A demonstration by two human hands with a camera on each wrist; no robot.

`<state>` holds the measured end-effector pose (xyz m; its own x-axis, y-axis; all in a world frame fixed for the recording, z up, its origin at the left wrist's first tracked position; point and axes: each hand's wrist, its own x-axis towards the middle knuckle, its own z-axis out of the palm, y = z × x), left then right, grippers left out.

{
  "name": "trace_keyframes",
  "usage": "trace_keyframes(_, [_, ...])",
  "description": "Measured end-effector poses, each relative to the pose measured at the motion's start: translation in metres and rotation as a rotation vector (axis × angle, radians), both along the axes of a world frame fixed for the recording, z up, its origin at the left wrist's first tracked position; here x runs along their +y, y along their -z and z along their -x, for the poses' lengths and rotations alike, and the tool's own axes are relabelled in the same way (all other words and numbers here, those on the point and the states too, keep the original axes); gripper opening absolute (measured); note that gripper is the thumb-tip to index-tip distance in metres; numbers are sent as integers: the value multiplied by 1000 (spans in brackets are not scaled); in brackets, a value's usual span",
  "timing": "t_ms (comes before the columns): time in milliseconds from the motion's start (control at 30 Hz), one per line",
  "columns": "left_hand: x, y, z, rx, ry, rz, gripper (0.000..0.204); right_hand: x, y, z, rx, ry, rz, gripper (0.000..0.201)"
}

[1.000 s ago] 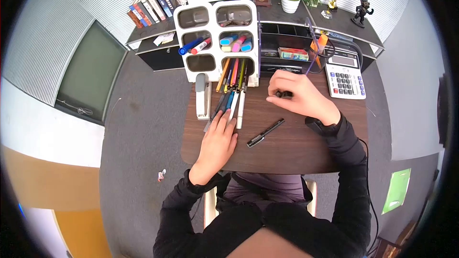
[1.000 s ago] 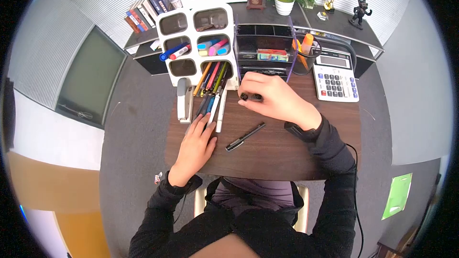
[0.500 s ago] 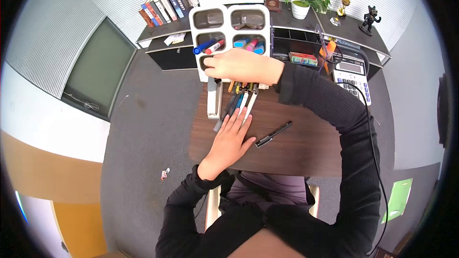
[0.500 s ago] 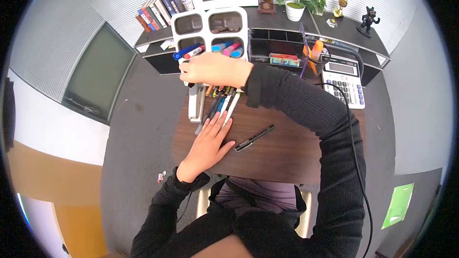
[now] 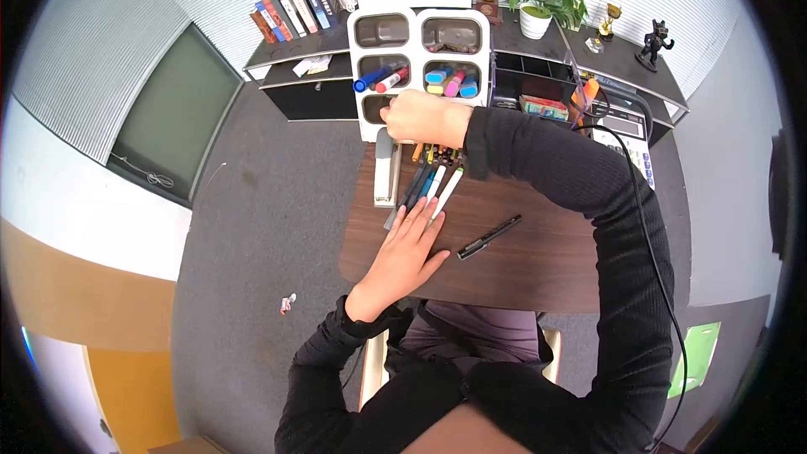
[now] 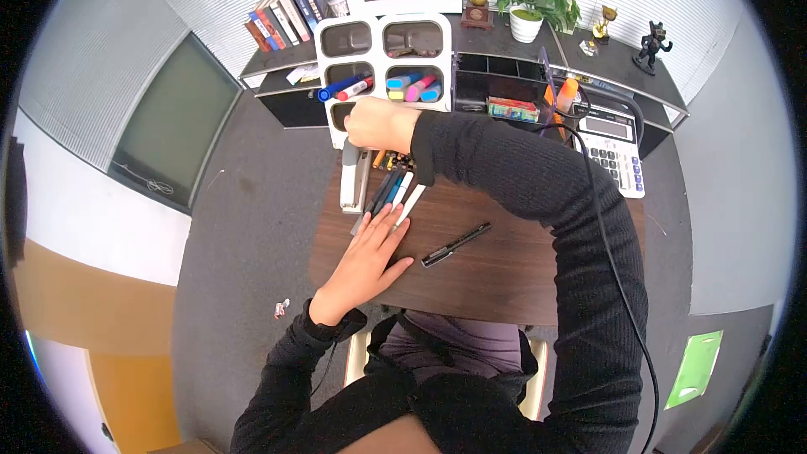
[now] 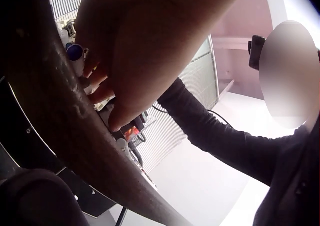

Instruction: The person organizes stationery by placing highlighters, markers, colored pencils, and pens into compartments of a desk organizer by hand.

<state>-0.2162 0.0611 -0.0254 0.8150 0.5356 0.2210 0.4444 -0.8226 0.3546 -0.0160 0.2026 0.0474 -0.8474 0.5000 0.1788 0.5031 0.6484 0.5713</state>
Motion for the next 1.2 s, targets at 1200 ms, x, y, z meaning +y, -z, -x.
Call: trace_keyframes(1200, [2,-13,27,-106,-91,72,49,-203,19,-73,620,104,801,18])
